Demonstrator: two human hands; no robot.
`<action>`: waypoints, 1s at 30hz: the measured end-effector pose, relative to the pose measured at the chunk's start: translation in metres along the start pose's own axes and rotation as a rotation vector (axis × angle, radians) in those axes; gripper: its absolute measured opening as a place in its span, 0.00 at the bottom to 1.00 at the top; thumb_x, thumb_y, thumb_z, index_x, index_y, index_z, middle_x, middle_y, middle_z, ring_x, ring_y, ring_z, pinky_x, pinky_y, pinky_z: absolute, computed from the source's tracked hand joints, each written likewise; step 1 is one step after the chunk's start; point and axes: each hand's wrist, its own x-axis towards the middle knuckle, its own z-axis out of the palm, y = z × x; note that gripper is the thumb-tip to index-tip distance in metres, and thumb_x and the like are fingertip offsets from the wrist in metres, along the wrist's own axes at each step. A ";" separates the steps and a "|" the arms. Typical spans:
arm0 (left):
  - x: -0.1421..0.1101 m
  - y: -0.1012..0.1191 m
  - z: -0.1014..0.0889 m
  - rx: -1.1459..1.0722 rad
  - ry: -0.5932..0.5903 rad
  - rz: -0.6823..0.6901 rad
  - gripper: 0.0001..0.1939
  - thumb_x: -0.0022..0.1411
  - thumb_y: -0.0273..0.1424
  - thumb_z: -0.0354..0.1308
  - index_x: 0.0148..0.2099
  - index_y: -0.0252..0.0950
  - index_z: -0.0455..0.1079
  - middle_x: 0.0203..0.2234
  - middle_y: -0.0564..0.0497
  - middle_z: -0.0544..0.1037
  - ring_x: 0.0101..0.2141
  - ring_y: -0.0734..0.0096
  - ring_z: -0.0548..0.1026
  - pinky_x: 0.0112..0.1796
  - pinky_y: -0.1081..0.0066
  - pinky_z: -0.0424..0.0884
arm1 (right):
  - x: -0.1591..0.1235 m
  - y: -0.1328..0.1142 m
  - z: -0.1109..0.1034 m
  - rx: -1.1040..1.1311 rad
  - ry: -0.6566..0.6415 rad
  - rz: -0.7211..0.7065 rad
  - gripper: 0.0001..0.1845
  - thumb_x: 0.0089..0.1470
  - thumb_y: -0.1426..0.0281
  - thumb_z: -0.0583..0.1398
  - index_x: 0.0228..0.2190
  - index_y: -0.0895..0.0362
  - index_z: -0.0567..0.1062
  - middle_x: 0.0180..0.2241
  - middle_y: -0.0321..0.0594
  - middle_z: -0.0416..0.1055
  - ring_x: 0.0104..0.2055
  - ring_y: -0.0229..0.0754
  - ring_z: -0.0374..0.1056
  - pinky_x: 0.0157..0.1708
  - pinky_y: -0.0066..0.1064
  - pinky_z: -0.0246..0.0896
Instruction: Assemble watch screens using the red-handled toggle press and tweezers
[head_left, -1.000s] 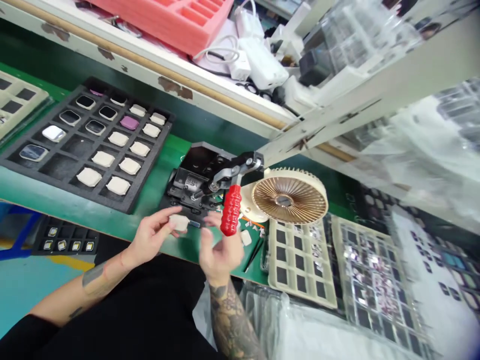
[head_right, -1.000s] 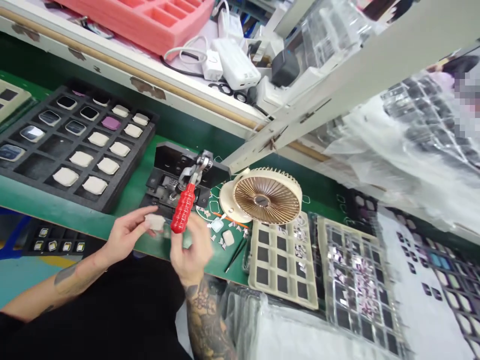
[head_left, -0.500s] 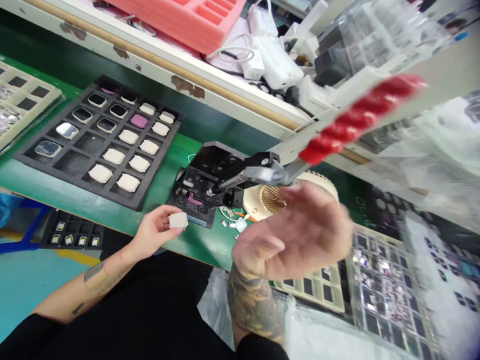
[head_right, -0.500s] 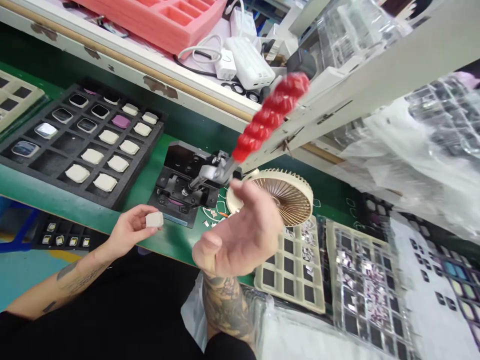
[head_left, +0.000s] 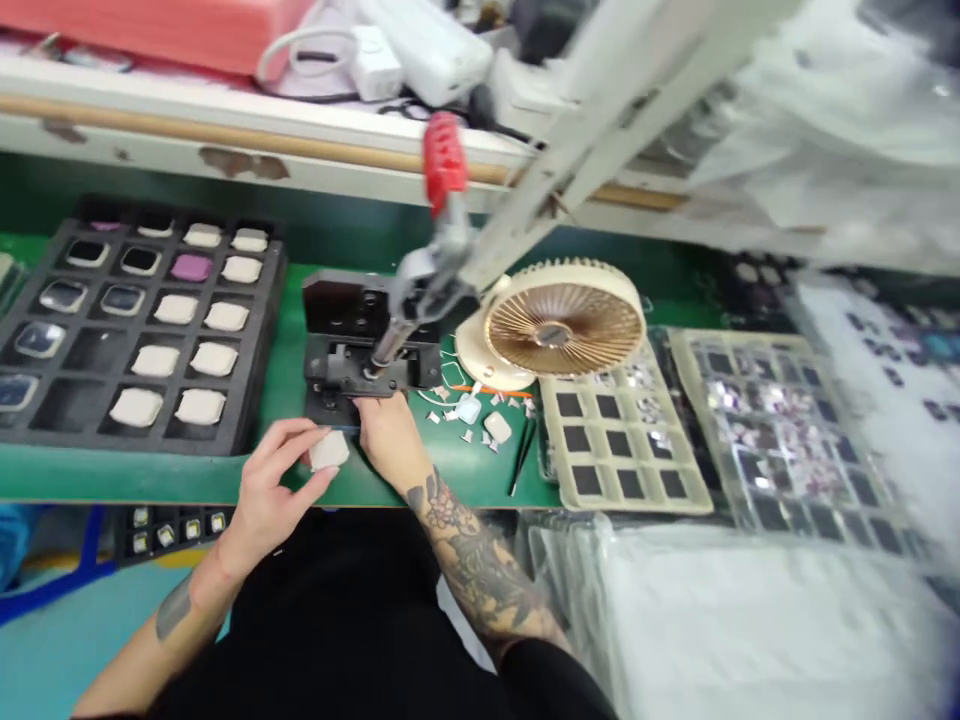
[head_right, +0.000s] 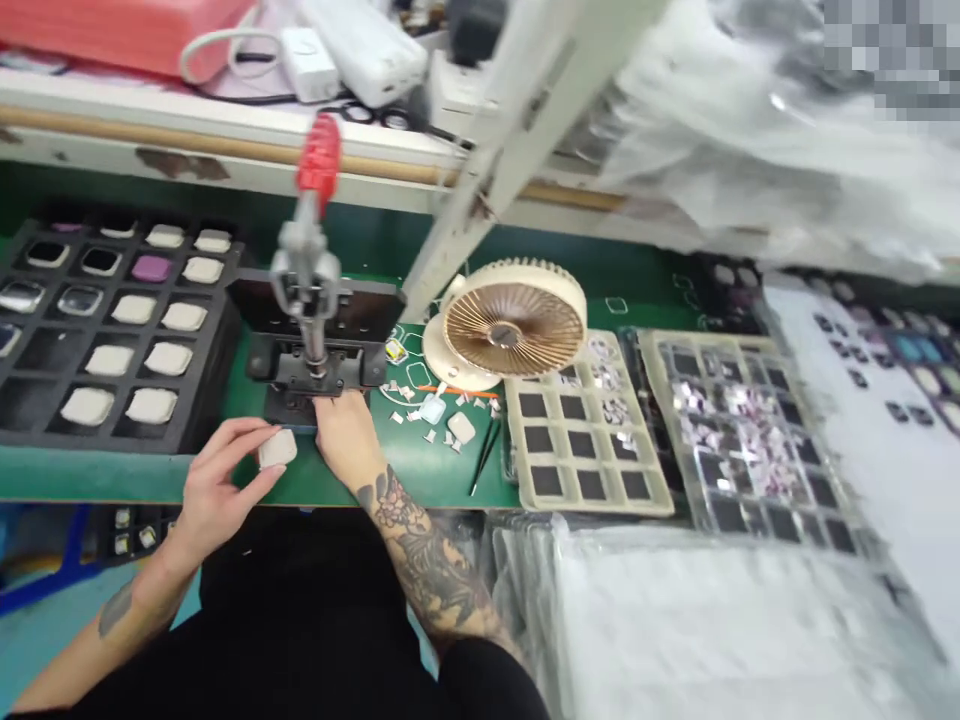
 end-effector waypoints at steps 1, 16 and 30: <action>0.003 0.000 -0.001 0.060 0.013 0.015 0.20 0.73 0.32 0.68 0.64 0.43 0.79 0.53 0.43 0.78 0.40 0.65 0.78 0.43 0.63 0.80 | -0.002 -0.002 -0.003 0.058 0.033 0.014 0.20 0.68 0.80 0.55 0.53 0.58 0.82 0.49 0.53 0.79 0.53 0.55 0.75 0.58 0.51 0.77; 0.078 0.005 0.045 0.772 -0.210 0.040 0.16 0.79 0.31 0.56 0.51 0.42 0.87 0.36 0.41 0.84 0.26 0.63 0.77 0.27 0.66 0.59 | -0.080 0.005 -0.036 0.365 0.431 0.181 0.30 0.74 0.76 0.55 0.72 0.49 0.69 0.65 0.51 0.74 0.68 0.52 0.73 0.68 0.53 0.75; 0.003 0.047 0.005 -0.197 0.190 -0.033 0.20 0.75 0.29 0.64 0.66 0.40 0.78 0.47 0.43 0.87 0.44 0.60 0.85 0.48 0.63 0.82 | -0.029 -0.045 -0.033 0.226 0.320 -0.420 0.39 0.66 0.79 0.64 0.73 0.49 0.68 0.57 0.51 0.81 0.59 0.58 0.80 0.51 0.55 0.86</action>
